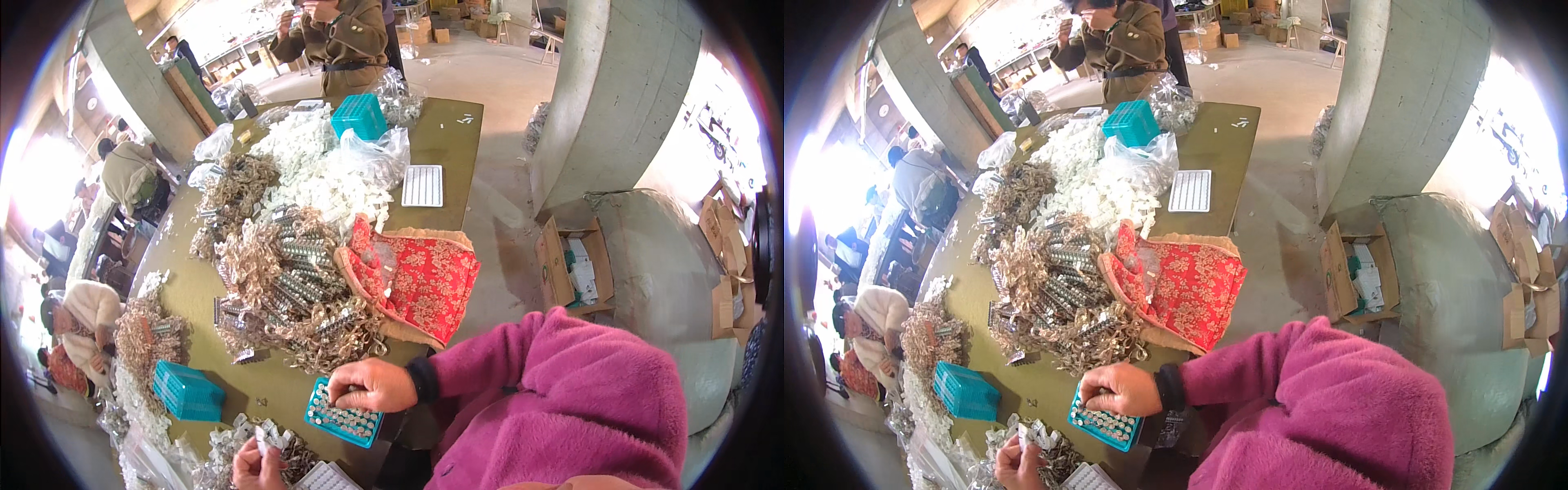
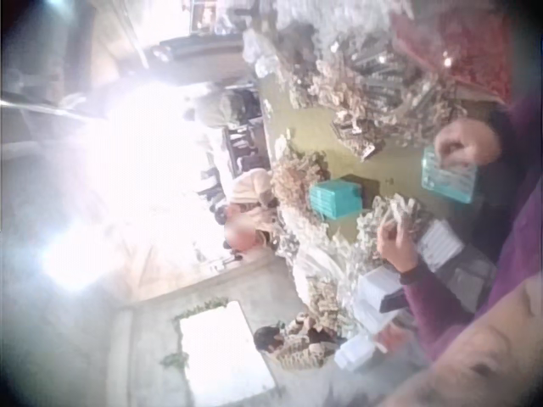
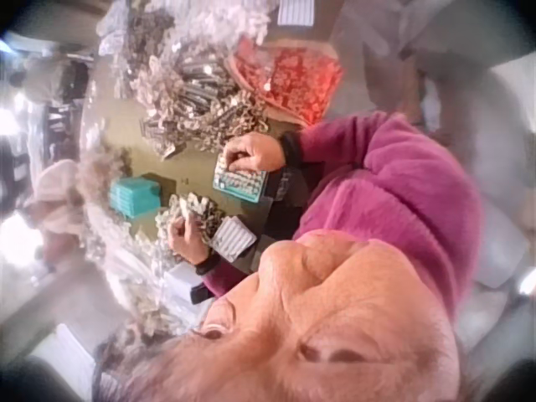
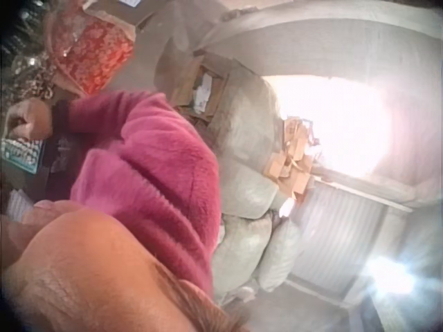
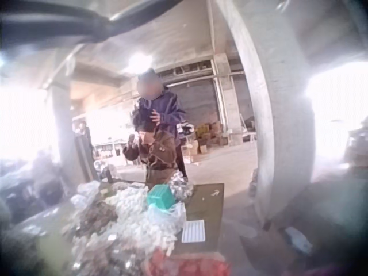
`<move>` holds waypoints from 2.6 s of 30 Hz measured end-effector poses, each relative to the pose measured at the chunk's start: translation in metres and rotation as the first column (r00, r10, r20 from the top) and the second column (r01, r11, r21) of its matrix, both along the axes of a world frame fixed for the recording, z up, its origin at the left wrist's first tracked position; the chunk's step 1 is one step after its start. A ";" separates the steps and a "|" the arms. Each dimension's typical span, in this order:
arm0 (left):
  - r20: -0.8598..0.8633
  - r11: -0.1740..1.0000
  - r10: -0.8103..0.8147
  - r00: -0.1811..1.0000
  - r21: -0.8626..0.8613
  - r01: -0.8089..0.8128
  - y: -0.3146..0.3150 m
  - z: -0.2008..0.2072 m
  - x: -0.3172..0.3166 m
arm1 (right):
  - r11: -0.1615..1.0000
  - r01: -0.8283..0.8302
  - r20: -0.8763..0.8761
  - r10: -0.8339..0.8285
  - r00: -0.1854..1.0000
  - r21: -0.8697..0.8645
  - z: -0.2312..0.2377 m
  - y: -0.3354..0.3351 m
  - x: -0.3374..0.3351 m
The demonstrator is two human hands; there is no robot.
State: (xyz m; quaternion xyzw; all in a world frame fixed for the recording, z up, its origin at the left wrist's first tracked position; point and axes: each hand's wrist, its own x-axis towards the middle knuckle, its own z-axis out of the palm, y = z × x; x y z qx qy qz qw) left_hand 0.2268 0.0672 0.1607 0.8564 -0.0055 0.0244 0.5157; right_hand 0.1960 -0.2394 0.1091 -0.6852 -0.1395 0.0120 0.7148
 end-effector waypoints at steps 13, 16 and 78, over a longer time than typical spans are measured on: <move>-0.250 0.769 -0.124 0.960 -0.636 -0.067 -0.104 -0.027 -0.113 | 1.000 -0.024 0.409 0.029 0.912 -0.017 -0.005 0.022 -0.043; -0.208 0.730 -0.115 0.971 -0.681 -0.059 -0.109 -0.036 -0.120 | 0.999 -0.040 0.396 0.035 0.918 0.004 -0.005 0.021 -0.053; -0.106 0.617 0.050 0.993 -0.779 -0.115 -0.075 -0.065 -0.196 | 0.923 -0.169 0.526 0.340 0.779 -0.345 -0.001 0.051 -0.085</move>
